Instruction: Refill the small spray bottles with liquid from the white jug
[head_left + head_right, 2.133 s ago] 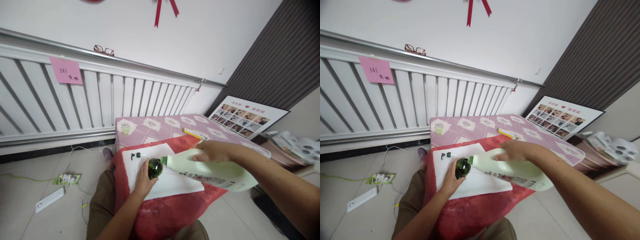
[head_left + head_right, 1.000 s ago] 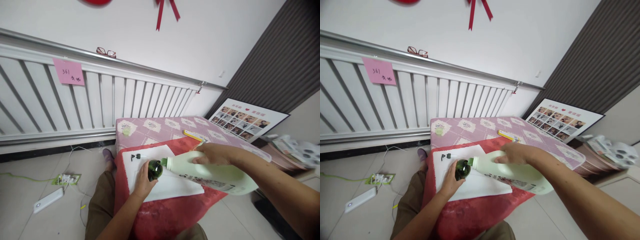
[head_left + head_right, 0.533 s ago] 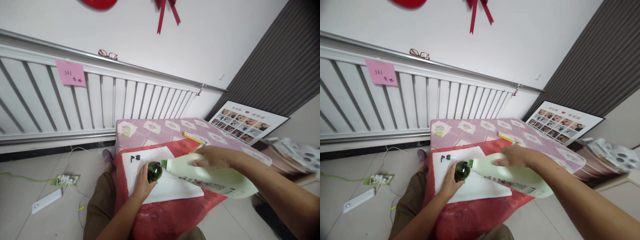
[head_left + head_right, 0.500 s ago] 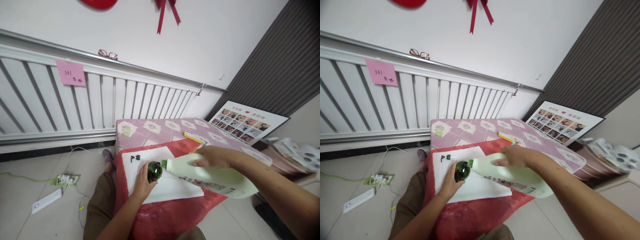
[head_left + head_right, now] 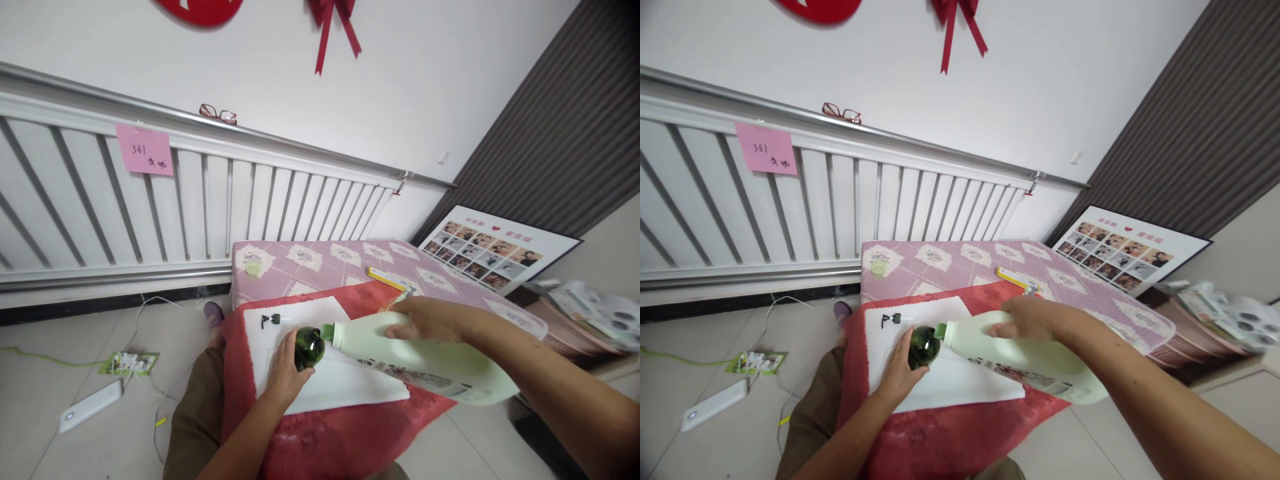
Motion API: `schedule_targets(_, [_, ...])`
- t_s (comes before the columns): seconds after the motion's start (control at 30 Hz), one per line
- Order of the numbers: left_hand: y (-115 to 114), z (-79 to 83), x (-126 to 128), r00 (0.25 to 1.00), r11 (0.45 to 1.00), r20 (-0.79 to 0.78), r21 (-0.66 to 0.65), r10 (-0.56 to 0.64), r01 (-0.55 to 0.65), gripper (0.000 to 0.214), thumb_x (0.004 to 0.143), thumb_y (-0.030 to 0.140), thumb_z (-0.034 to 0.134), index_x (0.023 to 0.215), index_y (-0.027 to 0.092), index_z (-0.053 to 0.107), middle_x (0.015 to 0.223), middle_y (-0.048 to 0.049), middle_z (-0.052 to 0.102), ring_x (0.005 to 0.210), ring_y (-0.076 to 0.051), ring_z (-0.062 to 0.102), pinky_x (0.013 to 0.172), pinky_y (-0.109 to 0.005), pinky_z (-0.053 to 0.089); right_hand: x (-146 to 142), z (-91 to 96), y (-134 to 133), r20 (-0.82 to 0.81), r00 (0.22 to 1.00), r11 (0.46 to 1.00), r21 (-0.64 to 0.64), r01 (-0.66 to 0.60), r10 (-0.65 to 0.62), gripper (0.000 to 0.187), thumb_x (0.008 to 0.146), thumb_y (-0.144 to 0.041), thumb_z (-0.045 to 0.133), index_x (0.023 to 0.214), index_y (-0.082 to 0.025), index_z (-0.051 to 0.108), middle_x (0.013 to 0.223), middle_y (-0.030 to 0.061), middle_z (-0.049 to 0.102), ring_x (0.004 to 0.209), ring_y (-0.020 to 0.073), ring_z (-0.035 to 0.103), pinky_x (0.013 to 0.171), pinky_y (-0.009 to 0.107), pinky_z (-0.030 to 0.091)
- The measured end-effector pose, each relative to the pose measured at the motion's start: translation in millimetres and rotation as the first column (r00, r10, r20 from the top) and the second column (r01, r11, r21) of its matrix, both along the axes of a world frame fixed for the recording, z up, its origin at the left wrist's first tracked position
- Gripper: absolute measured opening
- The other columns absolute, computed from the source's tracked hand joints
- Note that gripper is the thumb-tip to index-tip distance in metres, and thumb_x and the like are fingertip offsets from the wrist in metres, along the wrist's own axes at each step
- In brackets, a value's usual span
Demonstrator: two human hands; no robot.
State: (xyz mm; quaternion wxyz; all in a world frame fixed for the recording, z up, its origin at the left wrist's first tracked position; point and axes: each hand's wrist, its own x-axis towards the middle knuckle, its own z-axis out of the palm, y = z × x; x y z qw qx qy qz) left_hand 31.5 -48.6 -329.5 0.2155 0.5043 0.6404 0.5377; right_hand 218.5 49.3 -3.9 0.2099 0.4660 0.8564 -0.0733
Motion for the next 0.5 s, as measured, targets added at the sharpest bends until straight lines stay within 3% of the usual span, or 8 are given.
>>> schedule_targets(0.33, [1.5, -4.0, 1.4, 1.000, 1.000, 0.028, 0.001, 0.000, 0.000, 0.095, 0.060, 0.017, 0.071, 0.144, 0.024, 0.026, 0.147, -0.0097, 0.039, 0.137, -0.030, 0.034, 0.114, -0.048, 0.028, -4.4, 5.1, -5.6, 0.001, 1.000, 0.998, -0.053, 0.018, -0.018, 0.051, 0.074, -0.061, 0.054, 0.101, -0.020, 0.066, 0.107, 0.0139, 0.069, 0.095, 0.0345, 0.064, 0.075, 0.040, 0.045])
schedule_targets(0.5, [2.0, -3.4, 2.6, 1.000, 1.000, 0.016, 0.005, 0.010, -0.010, 0.096, 0.060, 0.018, 0.070, 0.145, 0.024, 0.025, 0.147, -0.0093, 0.039, 0.137, -0.030, 0.034, 0.114, -0.046, 0.028, -4.5, 5.4, -5.8, -0.011, 1.000, 0.998, -0.063, 0.020, -0.021, 0.043, 0.074, -0.058, 0.054, 0.094, -0.021, 0.066, 0.099, 0.0116, 0.071, 0.087, 0.0315, 0.066, 0.070, 0.038, 0.045])
